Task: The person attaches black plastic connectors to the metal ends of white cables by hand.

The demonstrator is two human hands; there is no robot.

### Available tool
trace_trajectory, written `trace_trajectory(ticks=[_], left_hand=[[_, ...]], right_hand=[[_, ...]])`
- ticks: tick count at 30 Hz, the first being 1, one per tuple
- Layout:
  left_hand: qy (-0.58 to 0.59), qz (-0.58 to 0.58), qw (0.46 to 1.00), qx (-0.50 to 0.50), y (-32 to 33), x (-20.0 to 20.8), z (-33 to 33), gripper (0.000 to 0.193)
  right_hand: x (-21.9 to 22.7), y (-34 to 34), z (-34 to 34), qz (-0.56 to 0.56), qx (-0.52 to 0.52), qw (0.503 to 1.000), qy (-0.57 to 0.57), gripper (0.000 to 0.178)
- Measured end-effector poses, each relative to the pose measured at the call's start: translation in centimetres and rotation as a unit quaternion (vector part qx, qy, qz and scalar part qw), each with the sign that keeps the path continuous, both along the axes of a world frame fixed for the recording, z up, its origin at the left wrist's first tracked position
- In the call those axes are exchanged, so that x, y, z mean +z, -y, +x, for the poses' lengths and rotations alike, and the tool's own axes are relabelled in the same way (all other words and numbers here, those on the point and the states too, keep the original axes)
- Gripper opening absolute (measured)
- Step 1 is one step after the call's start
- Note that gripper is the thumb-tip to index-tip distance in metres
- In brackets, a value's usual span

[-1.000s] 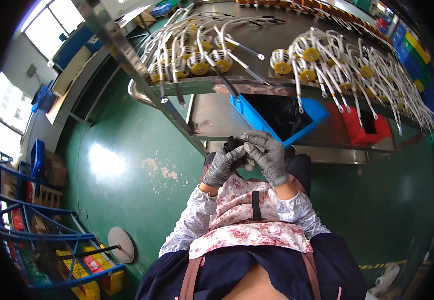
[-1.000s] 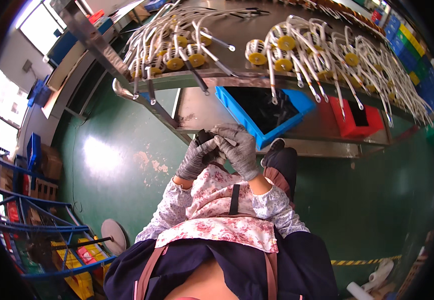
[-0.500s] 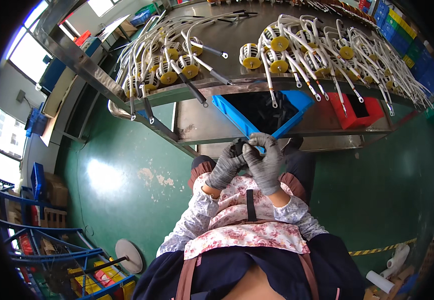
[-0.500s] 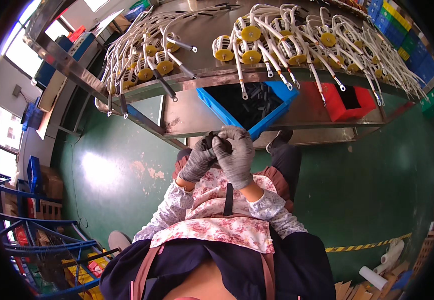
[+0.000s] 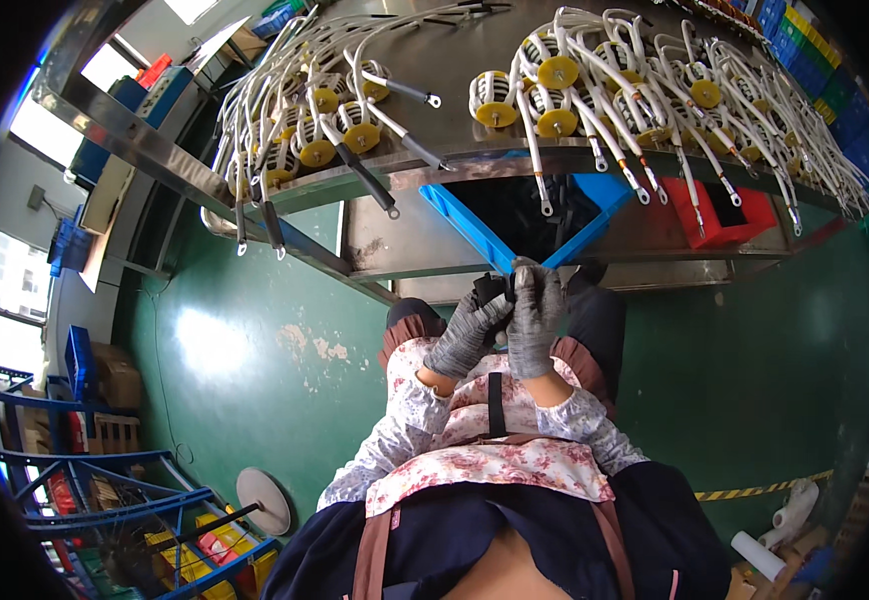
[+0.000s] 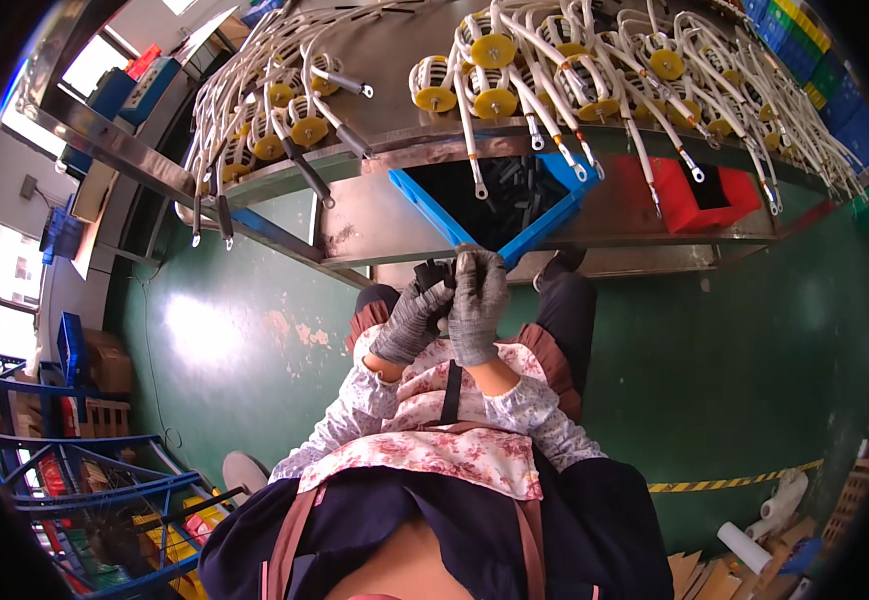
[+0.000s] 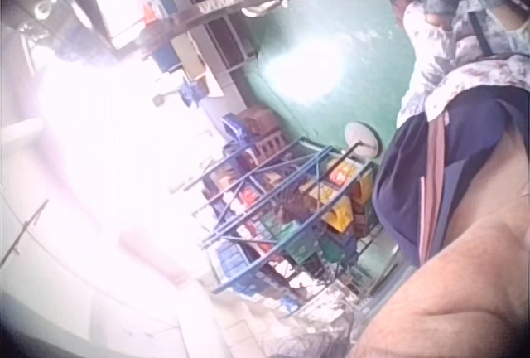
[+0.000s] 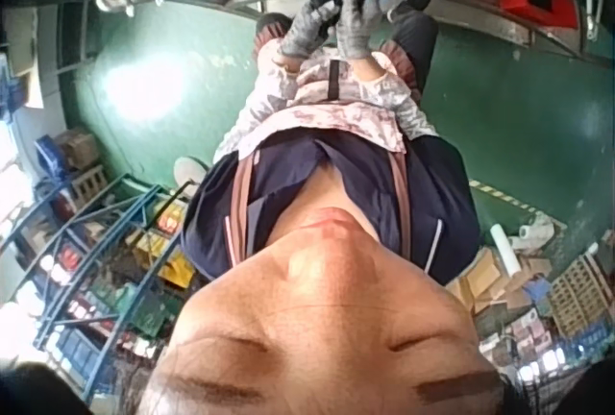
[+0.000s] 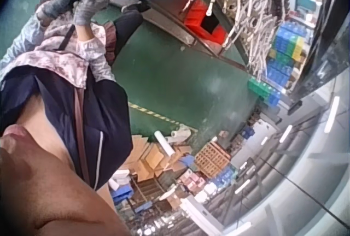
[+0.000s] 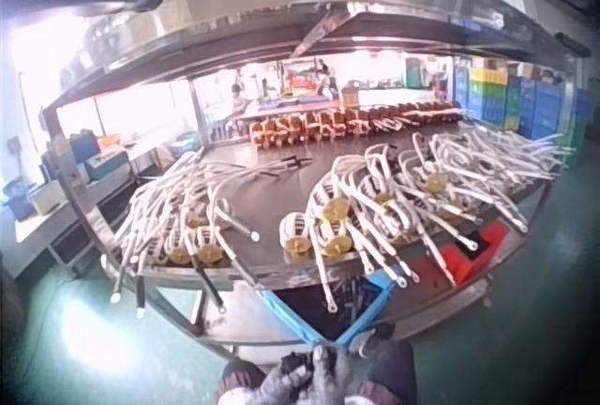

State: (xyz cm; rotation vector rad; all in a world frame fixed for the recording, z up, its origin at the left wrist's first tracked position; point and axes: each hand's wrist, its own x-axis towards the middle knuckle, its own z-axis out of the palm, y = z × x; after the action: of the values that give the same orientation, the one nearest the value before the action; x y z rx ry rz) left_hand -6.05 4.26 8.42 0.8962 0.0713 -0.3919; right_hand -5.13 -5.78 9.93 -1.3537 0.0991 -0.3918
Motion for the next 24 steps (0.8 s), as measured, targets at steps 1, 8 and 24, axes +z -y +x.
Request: trace_trajectory(ticks=[1,8,24], left_hand=[[0.003,0.0,1.0,0.003,0.0,-0.3,0.0,0.029],[0.032,0.084,0.995,0.044,-0.2,-2.0,0.5,0.027],[0.002,0.131,0.991,-0.006,-5.2,-5.0,-2.7,0.024]], right_hand=[[-0.3,-0.1,0.2,-0.051,-0.022,0.998,0.013,0.018],[-2.3,-0.1,1.5,-0.361,-0.054,0.923,0.118,0.015],[6.1,5.3,3.5,-0.112,0.082,0.988,0.064,0.038]])
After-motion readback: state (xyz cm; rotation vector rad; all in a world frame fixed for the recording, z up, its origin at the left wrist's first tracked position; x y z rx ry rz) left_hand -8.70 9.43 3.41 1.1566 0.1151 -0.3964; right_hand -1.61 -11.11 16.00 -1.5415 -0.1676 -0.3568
